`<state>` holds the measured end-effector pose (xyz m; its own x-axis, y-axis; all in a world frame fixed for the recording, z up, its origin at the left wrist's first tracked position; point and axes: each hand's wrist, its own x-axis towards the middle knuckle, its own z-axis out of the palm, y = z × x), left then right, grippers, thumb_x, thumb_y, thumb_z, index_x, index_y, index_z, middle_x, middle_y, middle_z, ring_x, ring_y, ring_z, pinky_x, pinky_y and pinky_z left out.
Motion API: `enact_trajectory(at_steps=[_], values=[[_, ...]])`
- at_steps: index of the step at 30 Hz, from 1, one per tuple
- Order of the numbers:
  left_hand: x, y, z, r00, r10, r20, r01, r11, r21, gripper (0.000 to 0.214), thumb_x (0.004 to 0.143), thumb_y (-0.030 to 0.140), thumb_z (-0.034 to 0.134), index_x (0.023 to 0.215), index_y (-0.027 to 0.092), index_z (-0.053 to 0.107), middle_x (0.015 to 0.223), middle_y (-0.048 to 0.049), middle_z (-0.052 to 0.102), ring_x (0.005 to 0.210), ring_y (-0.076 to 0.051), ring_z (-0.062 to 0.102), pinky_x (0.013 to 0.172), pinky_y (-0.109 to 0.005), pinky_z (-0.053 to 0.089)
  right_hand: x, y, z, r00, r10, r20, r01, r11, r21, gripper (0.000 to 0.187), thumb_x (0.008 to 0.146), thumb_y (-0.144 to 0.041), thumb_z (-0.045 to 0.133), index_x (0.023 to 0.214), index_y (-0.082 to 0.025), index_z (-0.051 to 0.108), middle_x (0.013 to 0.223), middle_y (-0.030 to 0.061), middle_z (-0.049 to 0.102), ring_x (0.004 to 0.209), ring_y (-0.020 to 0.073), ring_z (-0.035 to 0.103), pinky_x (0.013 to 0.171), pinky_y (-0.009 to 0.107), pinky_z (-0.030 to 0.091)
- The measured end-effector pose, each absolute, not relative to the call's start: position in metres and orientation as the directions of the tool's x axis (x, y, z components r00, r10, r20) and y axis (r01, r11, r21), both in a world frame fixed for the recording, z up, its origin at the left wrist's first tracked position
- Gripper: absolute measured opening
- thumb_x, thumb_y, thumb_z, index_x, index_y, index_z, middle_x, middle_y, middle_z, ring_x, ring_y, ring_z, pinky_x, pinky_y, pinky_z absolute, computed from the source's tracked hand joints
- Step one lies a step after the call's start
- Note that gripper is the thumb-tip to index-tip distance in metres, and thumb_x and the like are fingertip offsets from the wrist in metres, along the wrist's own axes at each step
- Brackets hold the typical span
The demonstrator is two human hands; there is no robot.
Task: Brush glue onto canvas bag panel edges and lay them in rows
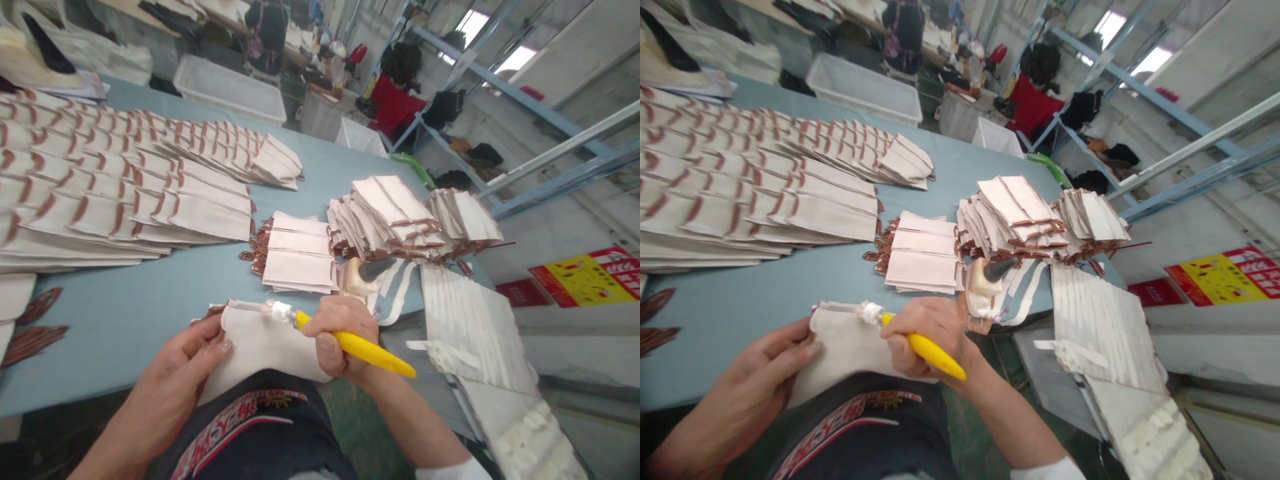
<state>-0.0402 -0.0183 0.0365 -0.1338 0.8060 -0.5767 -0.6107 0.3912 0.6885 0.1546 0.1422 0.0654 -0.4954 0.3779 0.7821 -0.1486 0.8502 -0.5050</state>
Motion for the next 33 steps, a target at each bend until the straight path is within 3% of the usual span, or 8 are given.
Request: enact_trajectory(at_steps=[4,7,12,17,21,23,28,33], values=[[-0.038,-0.016,0.039,-0.186,0.789,-0.585,-0.550,0.410,0.728,0.069,0.075,0.042,0.096,0.139,0.025,0.079,0.115,-0.0062,0.091,0.103,-0.033,0.084,0.080,-0.036,0.069,0.156,0.139,0.076,-0.509,0.324,0.797,-0.119,0.891,-0.439,0.021,0.111,-0.026,0.055,0.096,-0.028,0.069,0.067,-0.0029,0.074,0.050,0.0153,0.067,0.055,0.028,0.057],[-0.034,-0.009,0.043,-0.268,0.822,-0.503,-0.343,0.406,0.847,0.063,0.075,0.056,0.091,0.128,0.022,0.084,0.119,-0.0095,0.089,0.109,-0.036,0.081,0.082,-0.036,0.068,0.146,0.138,0.075,-0.526,0.289,0.800,-0.084,0.918,-0.388,0.017,0.106,-0.017,0.056,0.096,-0.026,0.067,0.068,-0.0029,0.075,0.052,0.0147,0.069,0.055,0.026,0.057],[-0.024,0.003,0.051,-0.339,0.884,-0.322,-0.018,0.336,0.942,0.049,0.081,0.061,0.078,0.104,0.019,0.087,0.103,-0.0097,0.086,0.084,-0.030,0.075,0.076,-0.035,0.064,0.120,0.125,0.062,-0.486,0.319,0.814,-0.100,0.905,-0.414,0.015,0.107,-0.017,0.056,0.100,-0.026,0.066,0.074,-0.0023,0.078,0.062,0.0141,0.074,0.064,0.023,0.062],[-0.027,0.000,0.050,-0.379,0.880,-0.287,0.058,0.333,0.941,0.045,0.083,0.060,0.070,0.095,0.020,0.085,0.091,-0.0079,0.083,0.081,-0.028,0.073,0.071,-0.033,0.061,0.106,0.115,0.054,-0.466,0.506,0.726,-0.111,0.780,-0.616,0.020,0.113,-0.027,0.053,0.099,-0.027,0.067,0.079,-0.0006,0.078,0.065,0.0148,0.074,0.065,0.025,0.062],[-0.034,-0.005,0.046,-0.410,0.874,-0.260,0.061,0.311,0.948,0.047,0.083,0.059,0.070,0.103,0.020,0.087,0.098,-0.0096,0.085,0.086,-0.030,0.073,0.084,-0.038,0.063,0.105,0.123,0.053,-0.264,0.832,0.488,-0.130,0.471,-0.873,0.040,0.121,-0.049,0.041,0.096,-0.026,0.062,0.057,-0.0094,0.051,0.043,0.0114,0.051,0.045,0.021,0.044],[-0.037,-0.007,0.044,-0.420,0.875,-0.241,0.077,0.300,0.951,0.049,0.085,0.060,0.069,0.107,0.019,0.087,0.099,-0.0102,0.086,0.086,-0.030,0.073,0.086,-0.039,0.063,0.109,0.129,0.052,-0.159,0.879,0.450,-0.131,0.433,-0.892,0.044,0.120,-0.056,0.043,0.096,-0.025,0.063,0.056,-0.0104,0.048,0.043,0.0110,0.048,0.045,0.020,0.042],[-0.047,-0.009,0.037,-0.424,0.892,-0.159,0.191,0.259,0.947,0.046,0.088,0.055,0.064,0.105,0.020,0.088,0.096,-0.0089,0.088,0.086,-0.031,0.077,0.081,-0.035,0.061,0.129,0.136,0.037,-0.195,0.829,0.524,-0.015,0.532,-0.847,0.033,0.120,-0.048,0.049,0.106,-0.024,0.067,0.065,-0.0070,0.063,0.053,0.0125,0.061,0.053,0.023,0.052],[-0.047,-0.007,0.032,-0.392,0.917,0.070,0.421,0.111,0.900,0.032,0.099,0.037,0.056,0.097,0.021,0.084,0.092,-0.0052,0.088,0.081,-0.025,0.081,0.072,-0.028,0.061,0.131,0.142,0.013,-0.306,0.681,0.665,0.145,0.724,-0.675,0.023,0.119,-0.033,0.048,0.118,-0.024,0.069,0.087,0.0018,0.080,0.078,0.0184,0.080,0.080,0.035,0.068]])
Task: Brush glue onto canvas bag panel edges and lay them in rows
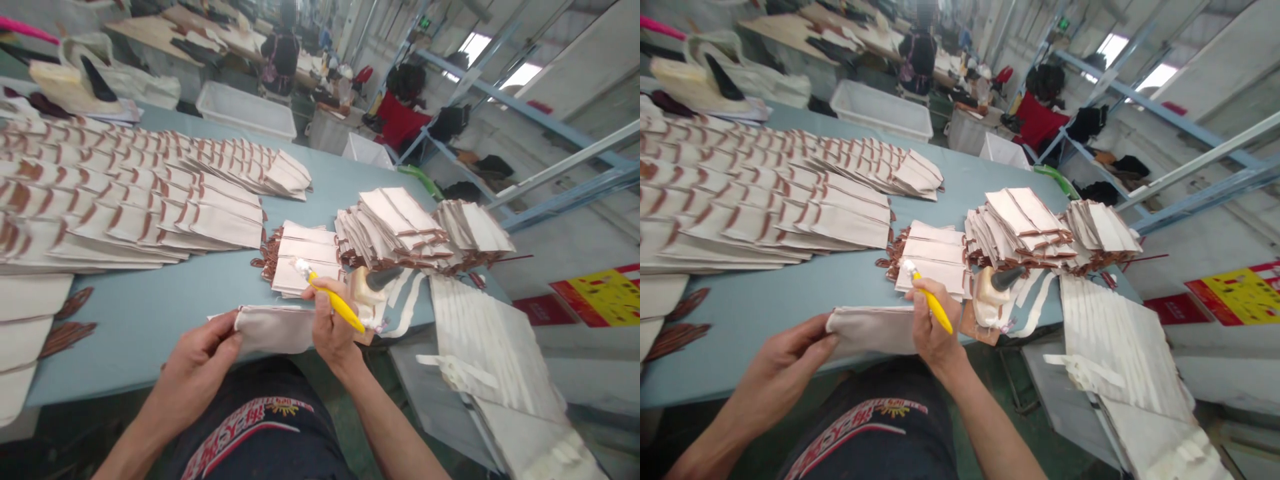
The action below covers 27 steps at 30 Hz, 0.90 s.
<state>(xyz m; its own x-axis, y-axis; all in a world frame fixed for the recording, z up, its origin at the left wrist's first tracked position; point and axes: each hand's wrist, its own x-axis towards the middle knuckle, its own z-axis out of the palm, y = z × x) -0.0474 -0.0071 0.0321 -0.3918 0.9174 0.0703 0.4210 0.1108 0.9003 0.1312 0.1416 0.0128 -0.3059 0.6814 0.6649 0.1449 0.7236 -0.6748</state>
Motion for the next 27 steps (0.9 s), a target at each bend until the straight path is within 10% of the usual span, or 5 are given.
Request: enact_trajectory(at_steps=[7,18,24,27], values=[[-0.030,-0.003,0.011,-0.099,0.790,0.605,0.832,-0.268,0.486,0.033,0.101,0.003,0.053,0.115,0.020,0.078,0.129,-0.0127,0.087,0.150,-0.029,0.067,0.127,-0.043,0.052,0.123,0.142,-0.007,-0.188,0.748,0.636,0.132,0.661,-0.738,0.023,0.118,-0.033,0.047,0.120,-0.024,0.067,0.090,0.0021,0.080,0.080,0.0195,0.080,0.083,0.039,0.069],[-0.048,-0.067,-0.119,-0.449,0.855,0.259,0.648,0.112,0.753,0.029,0.097,0.012,0.051,0.095,0.025,0.076,0.102,-0.0094,0.086,0.109,-0.032,0.080,0.124,-0.062,0.053,0.134,0.134,-0.031,-0.219,0.909,0.356,0.090,0.381,-0.920,0.028,0.115,-0.045,0.051,0.114,-0.022,0.067,0.084,0.0022,0.080,0.069,0.0188,0.075,0.065,0.033,0.063],[-0.045,-0.126,-0.159,-0.761,0.646,-0.055,0.251,0.373,0.893,0.030,0.087,0.033,0.071,0.114,0.025,0.082,0.155,-0.0178,0.073,0.159,-0.046,0.053,0.137,-0.070,0.035,0.133,0.125,-0.034,-0.304,0.931,0.204,0.088,0.240,-0.967,0.030,0.113,-0.049,0.054,0.115,-0.022,0.066,0.084,0.0019,0.081,0.067,0.0185,0.074,0.066,0.034,0.063],[-0.040,-0.143,-0.170,-0.830,0.490,-0.266,-0.051,0.407,0.912,0.036,0.098,0.043,0.067,0.125,0.023,0.078,0.158,-0.0187,0.070,0.150,-0.042,0.063,0.125,-0.064,0.053,0.129,0.125,-0.032,-0.326,0.931,0.163,0.082,0.199,-0.977,0.034,0.112,-0.053,0.055,0.113,-0.021,0.068,0.081,0.0016,0.081,0.064,0.0185,0.074,0.063,0.033,0.062]])
